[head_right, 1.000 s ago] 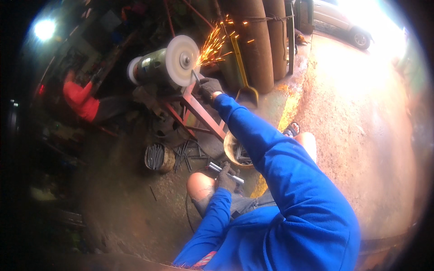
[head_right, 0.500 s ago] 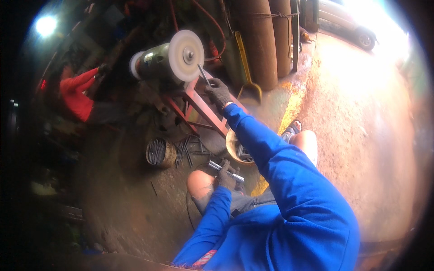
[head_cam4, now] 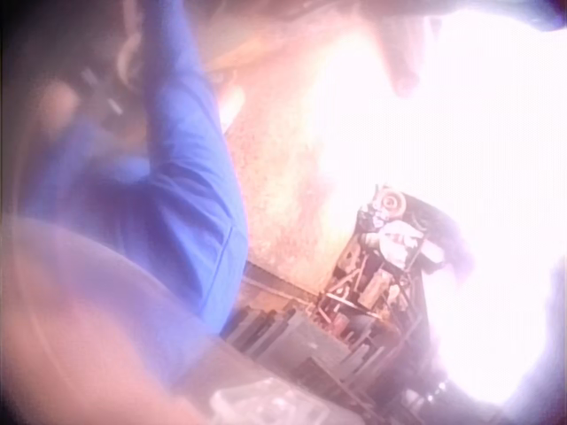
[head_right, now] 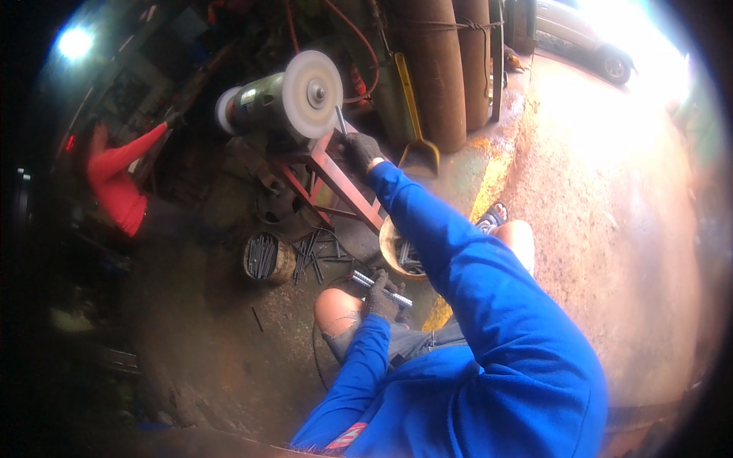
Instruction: The person sits at a bench grinder and repeatedly grinds the ends of metal rods, creating sparks. They pick up rods from a bucket, grind them, and place them back into the bucket.
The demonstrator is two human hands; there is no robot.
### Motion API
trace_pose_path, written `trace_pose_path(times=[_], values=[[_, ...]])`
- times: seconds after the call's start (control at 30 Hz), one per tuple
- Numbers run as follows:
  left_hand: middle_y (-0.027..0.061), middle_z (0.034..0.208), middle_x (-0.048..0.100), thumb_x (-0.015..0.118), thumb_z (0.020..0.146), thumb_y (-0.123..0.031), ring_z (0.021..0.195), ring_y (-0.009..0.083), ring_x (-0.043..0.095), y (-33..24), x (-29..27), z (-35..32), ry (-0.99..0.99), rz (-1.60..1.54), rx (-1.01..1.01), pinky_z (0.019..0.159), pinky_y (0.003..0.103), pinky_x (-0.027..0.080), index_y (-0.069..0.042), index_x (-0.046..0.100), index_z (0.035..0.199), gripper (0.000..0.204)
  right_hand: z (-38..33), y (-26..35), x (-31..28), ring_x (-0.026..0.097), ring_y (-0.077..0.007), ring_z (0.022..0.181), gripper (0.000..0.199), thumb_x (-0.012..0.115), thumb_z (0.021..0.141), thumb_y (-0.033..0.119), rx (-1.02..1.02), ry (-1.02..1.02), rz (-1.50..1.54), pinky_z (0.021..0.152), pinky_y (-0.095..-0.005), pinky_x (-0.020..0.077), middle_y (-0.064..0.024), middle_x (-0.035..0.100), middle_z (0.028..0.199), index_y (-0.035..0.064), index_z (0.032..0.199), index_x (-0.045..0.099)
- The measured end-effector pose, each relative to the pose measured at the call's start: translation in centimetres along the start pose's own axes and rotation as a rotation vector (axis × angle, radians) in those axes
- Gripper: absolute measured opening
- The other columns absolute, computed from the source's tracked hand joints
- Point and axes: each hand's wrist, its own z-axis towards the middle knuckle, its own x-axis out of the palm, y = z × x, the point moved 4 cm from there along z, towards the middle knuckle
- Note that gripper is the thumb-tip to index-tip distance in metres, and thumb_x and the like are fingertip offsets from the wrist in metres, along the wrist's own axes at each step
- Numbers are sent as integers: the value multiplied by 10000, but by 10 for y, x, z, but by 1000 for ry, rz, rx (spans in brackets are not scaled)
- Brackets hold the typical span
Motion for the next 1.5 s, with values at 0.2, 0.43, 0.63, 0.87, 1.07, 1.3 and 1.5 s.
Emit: trace_pose_path(times=[0.2, 0.43, 0.63, 0.87, 1.07, 1.3, 1.5], values=[[-6, 629, 455, 648, 916, -212, 615, 131, 464, 7, 23, -6, 34, -5, -53, 764, 444, 523, -191, 607, 996, 93, 21, -47, 5, 577, -160, 495, 113, 571, 903, 155, -494, -171, 200, 442, -292, 446, -14, 564, 617, 99, 950, 658], [-9, 634, 453, 655, 909, -208, 599, 129, 457, 0, 13, -7, -1, -3, -32, 757, 449, 524, -197, 602, 989, 96, 20, -47, 22, 487, -131, 458, 166, 577, 896, 164, -133, 12, 375, 411, -281, 371, -6, 561, 629, 97, 1018, 666], [-6, 627, 452, 654, 909, -198, 590, 141, 458, -4, 4, -5, -37, 7, -21, 753, 453, 525, -192, 604, 987, 93, 22, -32, 24, 548, -150, 507, 187, 618, 858, 163, 183, 146, 256, 443, -310, 433, -59, 621, 701, 93, 1022, 678], [-1, 615, 451, 645, 915, -190, 590, 147, 460, 7, 13, -1, 2, 7, -37, 753, 456, 524, -189, 607, 988, 82, 26, -22, -37, 673, -289, 898, 246, 612, 815, 217, 421, -116, -147, 755, -406, 524, -118, 698, 935, 193, 1041, 706], [-4, 618, 439, 642, 917, -201, 601, 140, 460, 0, 9, -4, -7, 3, -31, 762, 450, 527, -191, 604, 997, 89, 23, 22, -73, 660, -292, 965, 266, 651, 757, 221, 318, -143, -575, 826, -431, 493, -80, 704, 975, 268, 1008, 724], [-12, 635, 445, 639, 921, -205, 611, 126, 459, 1, 10, -6, -12, 35, -32, 764, 441, 521, -193, 590, 998, 92, 32, 32, -87, 673, -283, 878, 161, 637, 758, 223, 82, -155, -676, 769, -432, 451, -71, 703, 855, 245, 882, 738], [-42, 659, 434, 655, 919, -238, 628, 99, 450, 2, 13, -7, -10, 76, -51, 810, 419, 506, -222, 582, 977, 94, 42, 29, -97, 686, -296, 806, 151, 608, 801, 286, -28, -123, -717, 717, -443, 453, -100, 702, 792, 198, 807, 732]])
